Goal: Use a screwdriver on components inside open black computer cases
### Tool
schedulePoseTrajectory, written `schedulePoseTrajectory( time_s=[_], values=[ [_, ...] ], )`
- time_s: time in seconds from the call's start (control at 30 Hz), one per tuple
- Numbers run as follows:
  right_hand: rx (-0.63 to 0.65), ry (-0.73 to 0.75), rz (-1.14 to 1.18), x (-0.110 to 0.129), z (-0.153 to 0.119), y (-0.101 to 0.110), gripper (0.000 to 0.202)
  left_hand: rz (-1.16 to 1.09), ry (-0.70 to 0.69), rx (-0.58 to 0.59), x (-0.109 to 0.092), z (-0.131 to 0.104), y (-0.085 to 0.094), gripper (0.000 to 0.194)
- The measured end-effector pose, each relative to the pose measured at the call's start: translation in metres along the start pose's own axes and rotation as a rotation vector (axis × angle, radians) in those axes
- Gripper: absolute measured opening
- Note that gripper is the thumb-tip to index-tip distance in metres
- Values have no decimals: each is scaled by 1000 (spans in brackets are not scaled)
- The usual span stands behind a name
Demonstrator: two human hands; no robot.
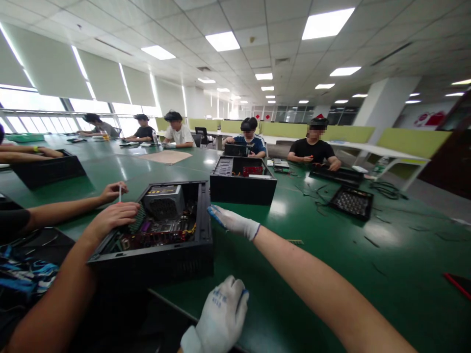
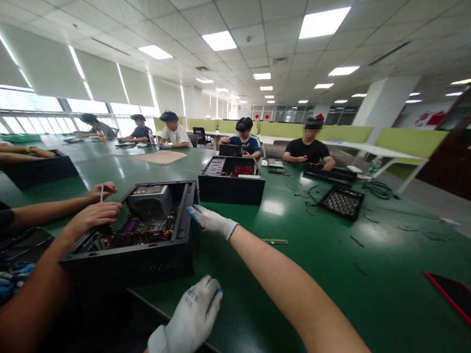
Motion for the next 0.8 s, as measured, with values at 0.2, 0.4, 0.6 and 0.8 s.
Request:
schedulePoseTrajectory(
  time_s=[0.2, 0.4, 0.6, 0.8],
  values=[
    [42, -98, -328, -23, 8, 37, 80, -117, 150, 56, 32, -3, -9, 20],
    [265, -439, -640, -110, -69, 94, 71, -209, 173, 115, 32, -4, -10, 18],
    [442, -550, -786, -159, -157, 103, 38, -202, 171, 152, 32, -4, -12, 19],
    [468, -527, -779, -162, -160, 86, 31, -194, 182, 163, 32, -5, -14, 17]
  ],
)
Point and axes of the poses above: each hand's wrist, its own z-axis towards the middle knuckle, its own y-axis out of the back of the hand, x = y × z, the point moved 7 cm from there along z, towards the middle knuckle, and after that the axes turned 9 degrees about y, right-handed, at the moved point
